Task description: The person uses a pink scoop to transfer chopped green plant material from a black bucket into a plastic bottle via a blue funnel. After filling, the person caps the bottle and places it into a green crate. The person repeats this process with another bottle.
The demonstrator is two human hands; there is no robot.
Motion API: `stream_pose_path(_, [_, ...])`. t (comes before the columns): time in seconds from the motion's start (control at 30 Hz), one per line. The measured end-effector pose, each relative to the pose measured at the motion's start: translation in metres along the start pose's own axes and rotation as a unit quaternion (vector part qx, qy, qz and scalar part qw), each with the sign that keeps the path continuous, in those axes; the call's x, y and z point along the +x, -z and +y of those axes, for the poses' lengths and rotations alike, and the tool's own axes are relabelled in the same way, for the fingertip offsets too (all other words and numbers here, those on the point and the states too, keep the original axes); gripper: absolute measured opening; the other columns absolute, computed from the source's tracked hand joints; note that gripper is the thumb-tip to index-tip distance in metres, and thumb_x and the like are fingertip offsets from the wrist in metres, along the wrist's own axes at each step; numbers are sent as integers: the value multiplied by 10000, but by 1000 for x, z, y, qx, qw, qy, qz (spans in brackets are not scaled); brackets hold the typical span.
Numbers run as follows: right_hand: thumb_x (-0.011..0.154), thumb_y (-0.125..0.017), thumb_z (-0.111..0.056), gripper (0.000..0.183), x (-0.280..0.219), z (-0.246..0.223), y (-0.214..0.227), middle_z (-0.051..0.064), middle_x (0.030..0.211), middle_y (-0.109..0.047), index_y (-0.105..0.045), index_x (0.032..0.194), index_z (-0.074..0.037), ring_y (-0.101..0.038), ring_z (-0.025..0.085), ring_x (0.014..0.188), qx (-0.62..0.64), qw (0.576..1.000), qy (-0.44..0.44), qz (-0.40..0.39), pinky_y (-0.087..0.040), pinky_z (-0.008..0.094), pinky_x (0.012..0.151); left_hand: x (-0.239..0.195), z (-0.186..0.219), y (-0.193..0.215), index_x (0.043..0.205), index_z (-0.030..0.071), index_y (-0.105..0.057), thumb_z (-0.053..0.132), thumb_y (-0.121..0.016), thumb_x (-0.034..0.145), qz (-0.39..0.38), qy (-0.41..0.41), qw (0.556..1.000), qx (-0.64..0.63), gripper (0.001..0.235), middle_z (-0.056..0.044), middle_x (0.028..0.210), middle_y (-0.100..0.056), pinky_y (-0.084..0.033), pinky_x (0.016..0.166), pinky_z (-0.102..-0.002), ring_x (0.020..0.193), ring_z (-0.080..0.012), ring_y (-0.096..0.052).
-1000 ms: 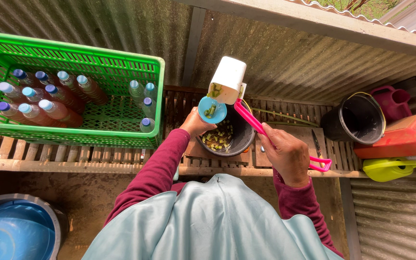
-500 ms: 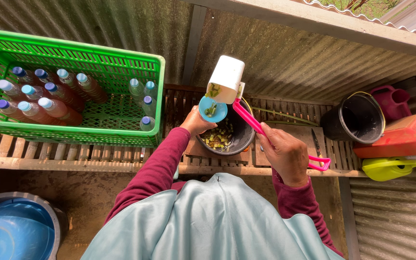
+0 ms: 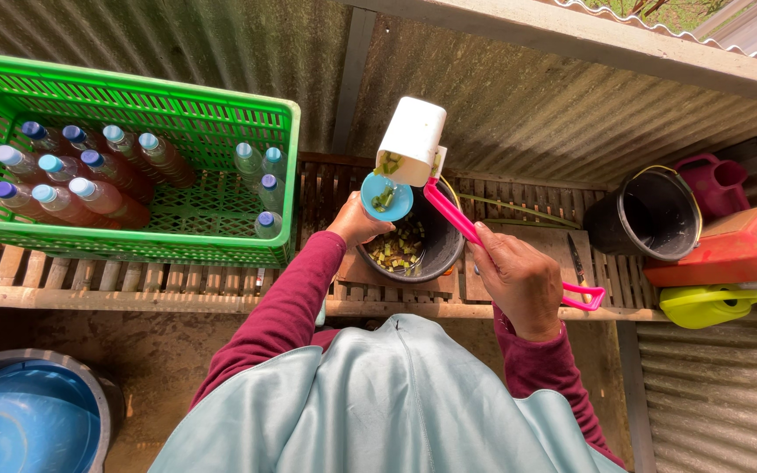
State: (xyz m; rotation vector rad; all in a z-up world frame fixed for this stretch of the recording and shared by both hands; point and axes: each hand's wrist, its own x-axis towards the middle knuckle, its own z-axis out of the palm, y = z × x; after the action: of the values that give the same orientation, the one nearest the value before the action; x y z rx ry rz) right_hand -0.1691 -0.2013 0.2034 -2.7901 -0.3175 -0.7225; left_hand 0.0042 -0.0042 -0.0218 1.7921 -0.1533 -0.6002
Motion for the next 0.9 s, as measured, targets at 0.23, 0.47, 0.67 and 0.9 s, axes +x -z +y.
stream_pose_path(0.23, [916,-797,-145,272,1,0,0,62,932,-773,-772,1176,-69,-717,180,719,-14,1000,14,10,-541,304,604,-3,5,2,1341,47,-532,162,-912,680,12,-36,999,9,771,-112,1306,-458,-580,972,-357,1159,-231,-614])
stream_pose_path(0.47, [917,-803,-142,273,2,0,0,51,929,-773,-771,1180,-72,-719,169,728,-18,1000,22,13,-542,296,609,3,-2,2,1353,54,-527,173,-906,685,2,-28,999,17,778,-121,1313,-454,-578,987,-361,1169,-238,-611])
stream_pose_path(0.67, [912,-806,-126,275,2,-2,1,48,923,-772,-771,1179,-72,-720,167,728,-15,1000,21,11,-543,295,606,5,-4,1,1371,47,-496,161,-920,670,5,-32,999,9,827,-119,1322,-445,-555,1023,-350,1189,-237,-604])
stream_pose_path(0.9, [898,-806,-101,286,1,-3,4,56,936,-766,-767,1178,-62,-724,191,760,-19,999,28,21,-545,316,628,5,-4,2,1359,49,-480,172,-912,666,1,-14,1000,-12,826,-117,1312,-462,-585,991,-358,1170,-233,-620])
